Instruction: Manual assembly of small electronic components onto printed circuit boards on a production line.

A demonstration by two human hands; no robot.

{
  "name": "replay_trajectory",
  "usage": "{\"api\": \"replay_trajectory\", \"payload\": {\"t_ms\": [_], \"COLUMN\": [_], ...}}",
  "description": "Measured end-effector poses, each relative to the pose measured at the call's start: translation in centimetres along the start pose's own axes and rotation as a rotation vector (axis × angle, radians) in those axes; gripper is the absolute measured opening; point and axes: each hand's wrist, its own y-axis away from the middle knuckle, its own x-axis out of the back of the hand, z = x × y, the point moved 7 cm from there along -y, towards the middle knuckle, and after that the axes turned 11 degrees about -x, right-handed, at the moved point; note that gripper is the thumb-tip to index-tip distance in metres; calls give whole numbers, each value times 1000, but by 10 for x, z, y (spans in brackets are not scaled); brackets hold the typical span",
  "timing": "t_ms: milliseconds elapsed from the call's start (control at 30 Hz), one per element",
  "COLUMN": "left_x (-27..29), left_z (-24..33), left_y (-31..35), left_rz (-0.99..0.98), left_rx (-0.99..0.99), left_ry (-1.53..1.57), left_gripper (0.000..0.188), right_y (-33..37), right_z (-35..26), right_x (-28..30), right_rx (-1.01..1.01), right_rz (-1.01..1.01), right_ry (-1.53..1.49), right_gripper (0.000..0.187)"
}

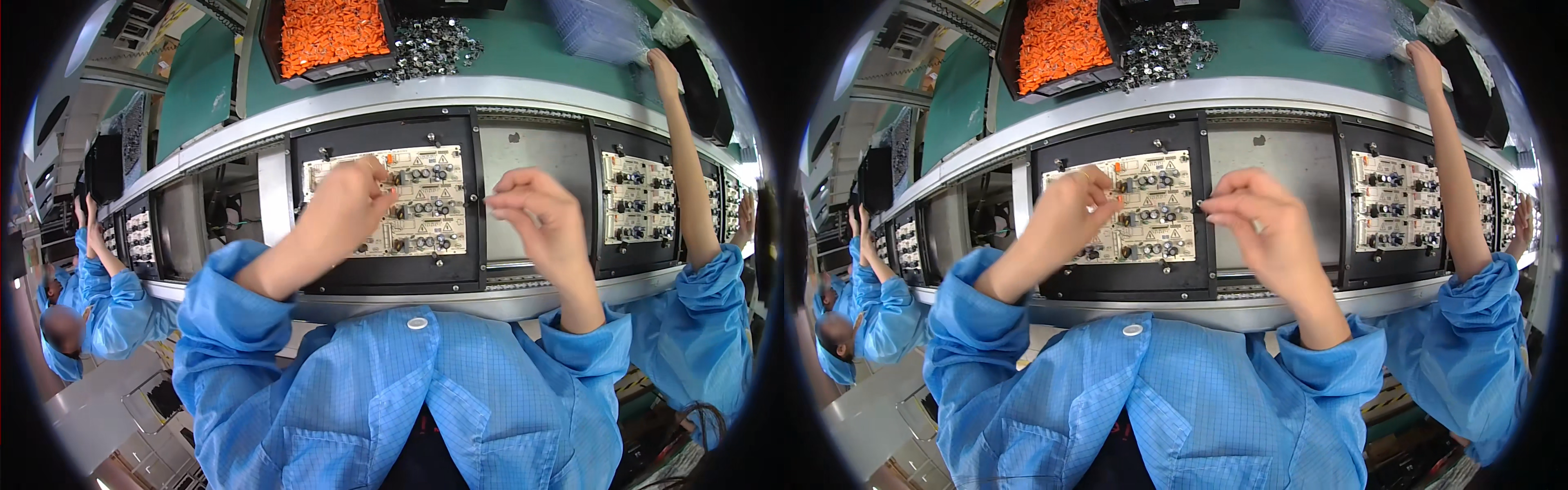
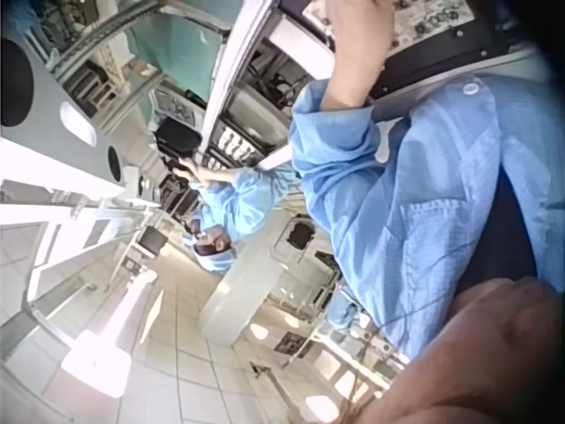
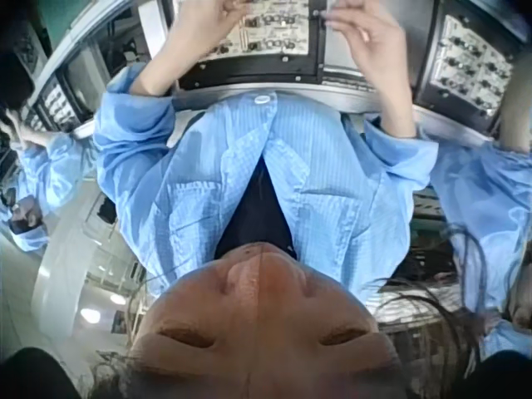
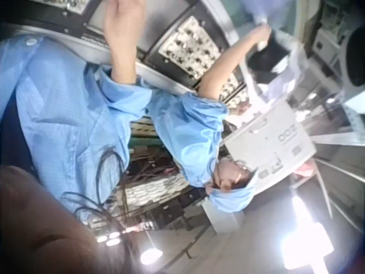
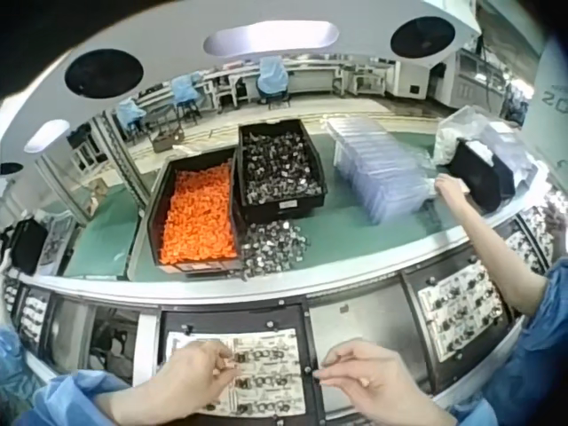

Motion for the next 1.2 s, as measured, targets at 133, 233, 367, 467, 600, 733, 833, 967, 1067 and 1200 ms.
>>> {"api": "replay_trajectory", "payload": {"t_ms": [133, 233, 367, 467, 600, 733, 833, 967, 1067, 1200], "left_x": [54, 103, 111, 115, 122, 129, 132, 137, 147, 124], "left_z": [-15, -51, -69, -82, -96, -103, -105, -92, -71, -56], "left_y": [-61, -103, -140, -156, -161, -160, -161, -151, -128, -96], "left_rz": [313, 608, 598, 571, 578, 572, 551, 530, 540, 415], "left_rx": [-214, -332, -271, -215, -129, -108, -80, -40, -70, -231], "left_ry": [-221, -778, -709, -652, -548, -486, -479, -454, -399, -314], "left_gripper": [14, 22, 10, 10, 9, 10, 11, 13, 14, 23], "right_y": [11, 11, 6, 7, 8, 7, 7, 9, 5, -30], "right_z": [-5, -25, -18, -15, -15, -15, -14, -15, -22, -27], "right_x": [-31, -49, -50, -48, -48, -47, -48, -50, -48, -25], "right_rx": [71, 195, 145, 118, 131, 113, 120, 145, 137, 89], "right_rz": [-75, -66, -41, -17, 2, 8, 19, 23, -20, -5], "right_ry": [164, 324, 346, 297, 293, 301, 304, 349, 391, 463], "right_gripper": [26, 25, 26, 27, 28, 28, 27, 27, 26, 23]}}
